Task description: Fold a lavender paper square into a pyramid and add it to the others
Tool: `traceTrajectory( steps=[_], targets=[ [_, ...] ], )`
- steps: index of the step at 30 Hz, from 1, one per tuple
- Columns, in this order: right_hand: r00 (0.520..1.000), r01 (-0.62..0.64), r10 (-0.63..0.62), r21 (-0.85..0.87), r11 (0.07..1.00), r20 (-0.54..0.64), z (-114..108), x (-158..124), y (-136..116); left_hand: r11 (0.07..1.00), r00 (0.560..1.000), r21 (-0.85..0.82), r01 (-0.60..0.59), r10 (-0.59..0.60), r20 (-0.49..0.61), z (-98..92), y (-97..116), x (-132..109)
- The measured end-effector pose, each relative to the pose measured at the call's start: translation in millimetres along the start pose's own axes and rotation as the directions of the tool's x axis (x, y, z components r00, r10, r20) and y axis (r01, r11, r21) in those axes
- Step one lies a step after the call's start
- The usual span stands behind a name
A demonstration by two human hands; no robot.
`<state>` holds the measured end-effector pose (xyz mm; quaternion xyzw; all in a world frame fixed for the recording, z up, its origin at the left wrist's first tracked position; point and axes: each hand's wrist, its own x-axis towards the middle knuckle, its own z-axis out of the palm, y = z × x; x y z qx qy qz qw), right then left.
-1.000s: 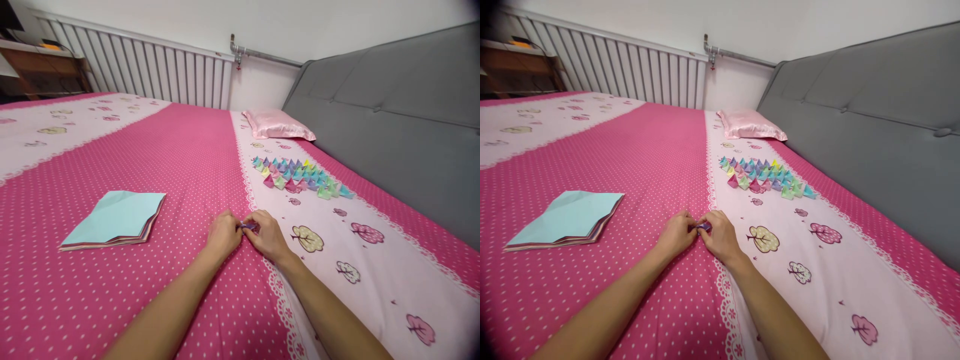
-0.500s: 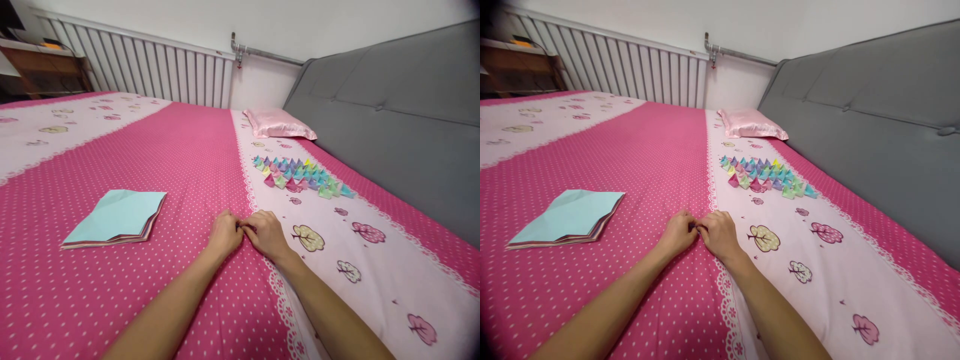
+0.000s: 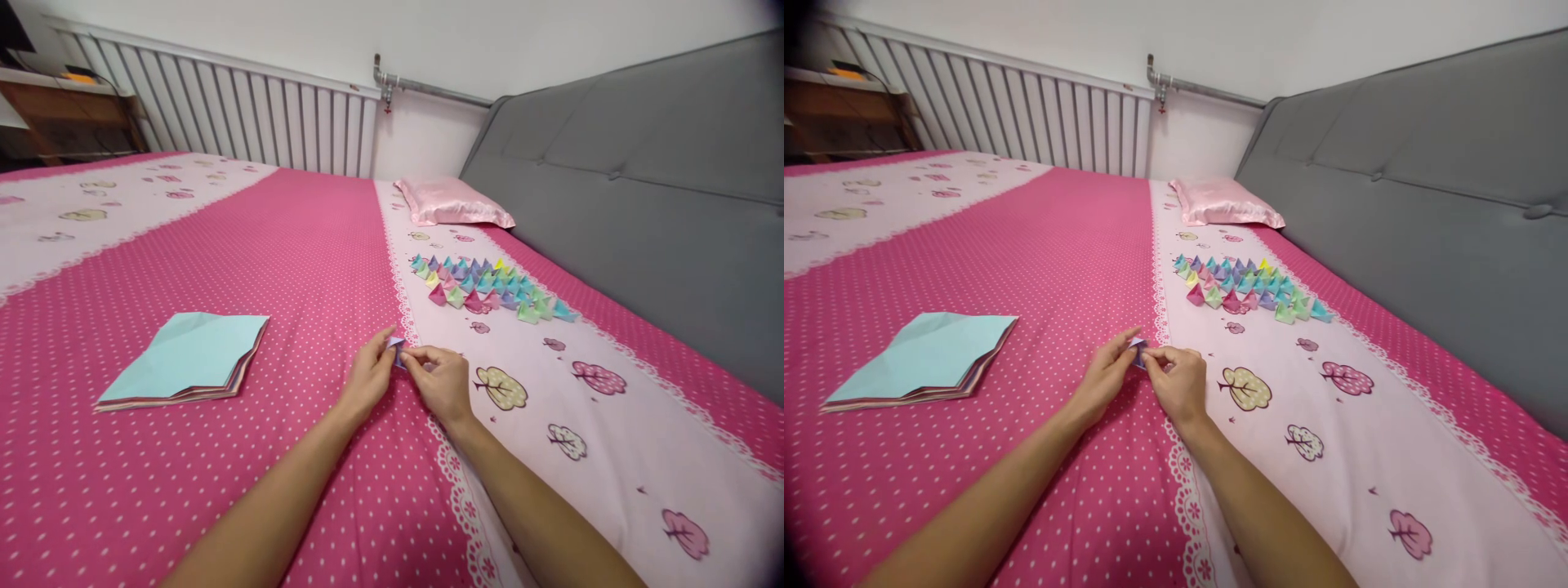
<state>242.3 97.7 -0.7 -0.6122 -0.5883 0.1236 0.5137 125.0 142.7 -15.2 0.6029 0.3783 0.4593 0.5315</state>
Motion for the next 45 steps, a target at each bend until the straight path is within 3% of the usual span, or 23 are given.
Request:
traceTrajectory(
  steps=[3,6,17,27,34,45],
  targets=[
    [0.999,0.032,-0.031,-0.056,0.998,0.021,0.4,0.0,0.9,0.98,0.996,-0.175,0.092,-0.088,0.032,3.1,2.1,-0.9],
    [0.997,0.073,-0.069,-0.137,0.988,0.037,1.1,-0.1,0.8,0.958,0.989,-0.249,0.146,-0.139,0.043,5.3,6.3,-3.0],
    [0.977,0.211,-0.204,-0.421,0.882,0.063,1.4,-1.6,-0.7,0.942,0.982,-0.284,0.179,-0.152,0.112,11.2,12.7,-7.5],
    [0.958,0.285,-0.267,-0.394,0.874,0.1,0.3,-2.8,-4.4,0.933,0.973,-0.279,0.227,-0.203,0.112,14.1,13.0,-12.3],
    [0.943,0.333,-0.3,-0.406,0.851,0.145,1.6,-3.1,-4.3,0.957,0.985,-0.232,0.172,-0.158,0.076,16.1,13.1,-15.1],
    [0.941,0.339,-0.3,-0.404,0.849,0.159,1.4,-3.3,-2.6,0.914,0.972,-0.332,0.235,-0.223,0.076,17.1,12.5,-13.3]
  ],
)
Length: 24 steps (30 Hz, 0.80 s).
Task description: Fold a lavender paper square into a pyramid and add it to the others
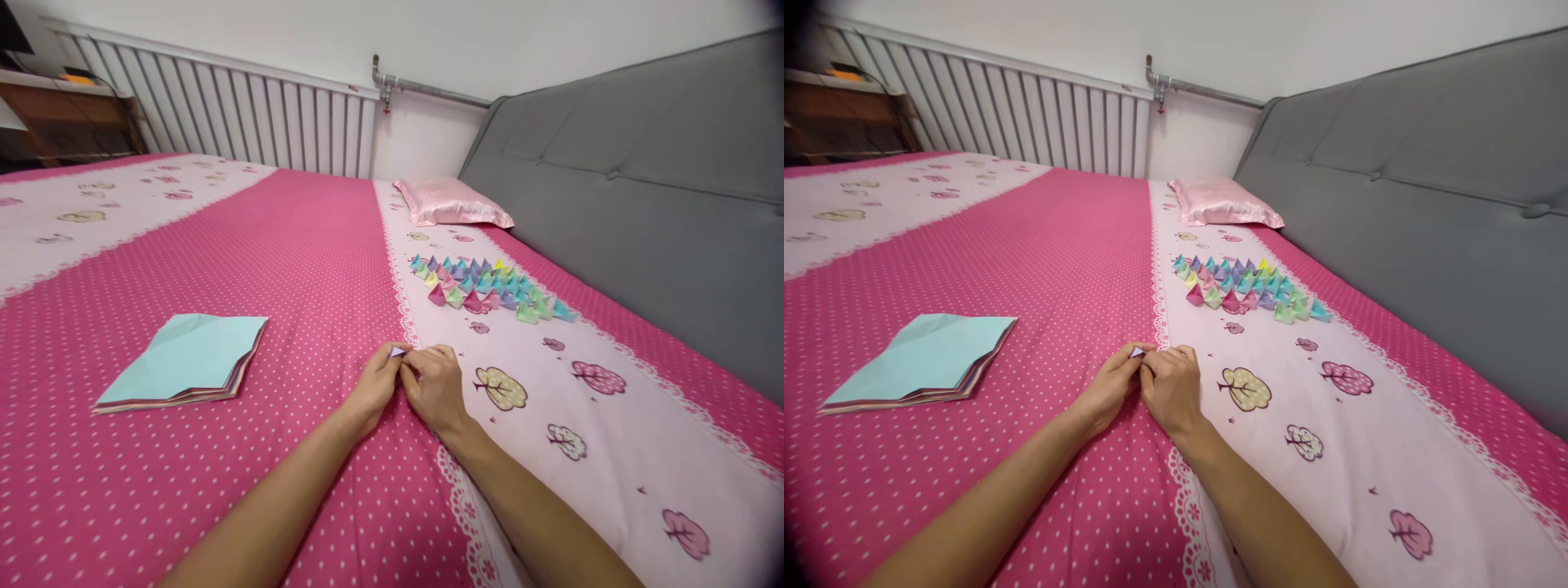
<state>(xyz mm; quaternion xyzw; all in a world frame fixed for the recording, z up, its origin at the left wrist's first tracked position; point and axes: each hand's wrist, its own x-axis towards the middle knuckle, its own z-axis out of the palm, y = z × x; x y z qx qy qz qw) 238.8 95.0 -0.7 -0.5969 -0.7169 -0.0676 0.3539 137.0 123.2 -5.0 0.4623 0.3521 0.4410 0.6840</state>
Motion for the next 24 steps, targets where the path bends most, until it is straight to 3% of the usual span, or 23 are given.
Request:
traceTrajectory(
  steps=[6,11,24],
  targets=[
    [0.996,-0.027,0.037,0.129,0.991,-0.079,-2.3,0.9,-1.5,0.965,0.993,-0.236,0.112,-0.117,-0.006,-2.1,13.6,0.9],
    [0.989,0.025,0.005,0.205,0.978,-0.145,-8.3,0.7,-5.7,0.905,0.986,-0.393,0.164,-0.166,0.029,-9.7,26.1,5.2],
    [0.98,0.093,-0.029,0.323,0.942,-0.199,-5.0,-3.3,-2.5,0.88,0.981,-0.435,0.191,-0.153,0.122,-15.5,37.7,3.8]
  ],
)
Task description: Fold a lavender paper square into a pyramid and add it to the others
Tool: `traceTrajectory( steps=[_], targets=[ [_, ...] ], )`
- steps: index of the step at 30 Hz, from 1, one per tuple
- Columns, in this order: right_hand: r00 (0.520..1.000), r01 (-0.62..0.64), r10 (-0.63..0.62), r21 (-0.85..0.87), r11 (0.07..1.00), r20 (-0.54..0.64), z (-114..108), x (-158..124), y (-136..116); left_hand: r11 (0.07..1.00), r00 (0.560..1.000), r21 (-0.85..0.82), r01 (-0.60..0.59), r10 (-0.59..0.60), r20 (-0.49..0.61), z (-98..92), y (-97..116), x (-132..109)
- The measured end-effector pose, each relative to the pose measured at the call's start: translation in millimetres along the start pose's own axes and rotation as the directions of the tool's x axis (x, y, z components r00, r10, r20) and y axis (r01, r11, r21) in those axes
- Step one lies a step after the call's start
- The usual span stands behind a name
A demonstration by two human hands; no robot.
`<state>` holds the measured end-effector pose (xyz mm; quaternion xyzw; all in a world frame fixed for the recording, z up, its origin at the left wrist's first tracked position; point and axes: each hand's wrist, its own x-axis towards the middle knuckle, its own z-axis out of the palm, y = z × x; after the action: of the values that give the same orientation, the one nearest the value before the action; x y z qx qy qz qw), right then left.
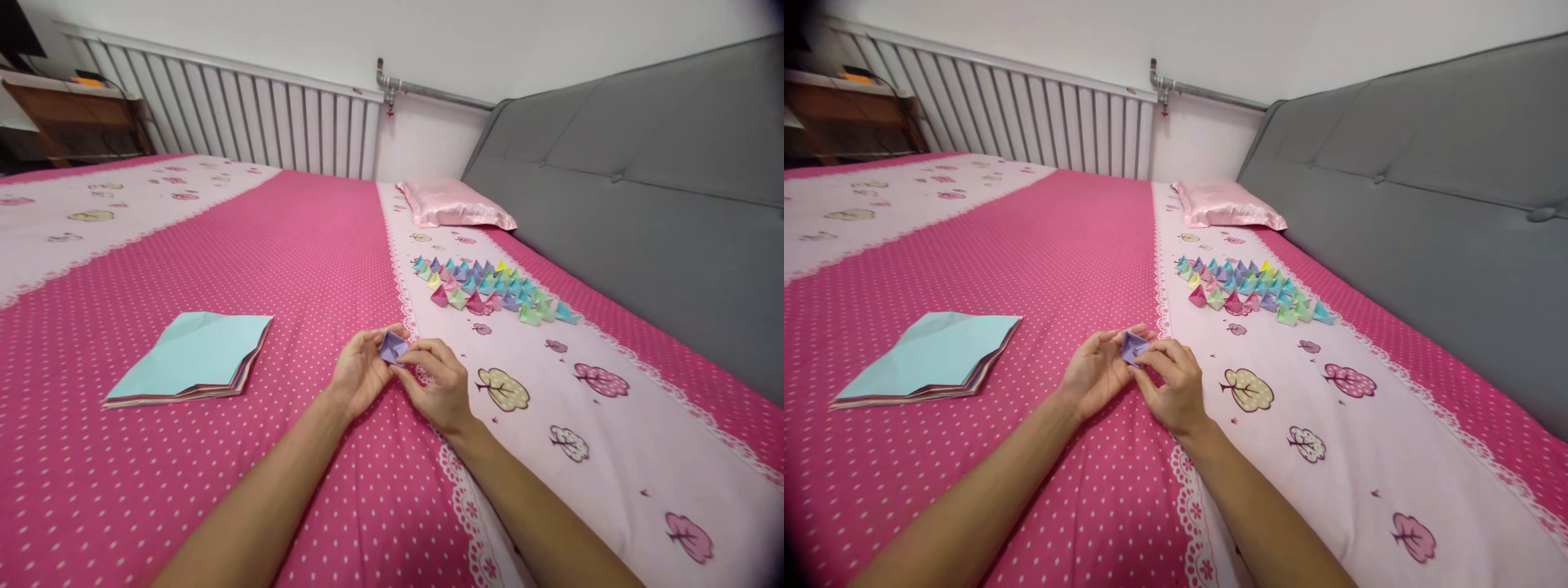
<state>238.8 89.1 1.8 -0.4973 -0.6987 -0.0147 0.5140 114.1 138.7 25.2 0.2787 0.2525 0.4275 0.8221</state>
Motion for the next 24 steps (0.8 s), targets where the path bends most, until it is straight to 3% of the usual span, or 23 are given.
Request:
traceTrajectory(
  steps=[4,10,14,19,22,24],
  targets=[
    [1.0,-0.017,0.018,0.007,1.0,-0.017,-2.2,0.0,1.4,0.999,1.0,0.038,0.0,0.0,-0.004,-4.5,-3.7,3.0],
    [0.988,-0.098,0.101,0.029,0.995,-0.116,-7.9,7.2,4.7,0.953,0.958,0.268,-0.14,0.199,-0.207,-11.0,-11.1,11.5],
    [0.975,-0.173,0.174,0.023,0.985,-0.137,-25.5,19.3,19.4,0.948,0.945,0.292,-0.125,0.204,-0.256,-13.7,-9.7,15.4],
    [0.957,-0.255,0.238,-0.092,0.963,-0.165,-77.1,30.5,71.4,0.93,0.946,0.352,-0.105,0.202,-0.253,-14.5,-8.3,16.3],
    [0.93,-0.367,0.325,-0.363,0.857,-0.172,-107.6,34.4,113.6,0.923,0.94,0.373,-0.095,0.207,-0.271,-14.7,-8.9,16.9],
    [0.916,-0.401,0.352,-0.426,0.811,-0.191,-120.8,36.4,139.0,0.923,0.938,0.373,-0.096,0.209,-0.275,-15.1,-9.2,17.1]
  ],
)
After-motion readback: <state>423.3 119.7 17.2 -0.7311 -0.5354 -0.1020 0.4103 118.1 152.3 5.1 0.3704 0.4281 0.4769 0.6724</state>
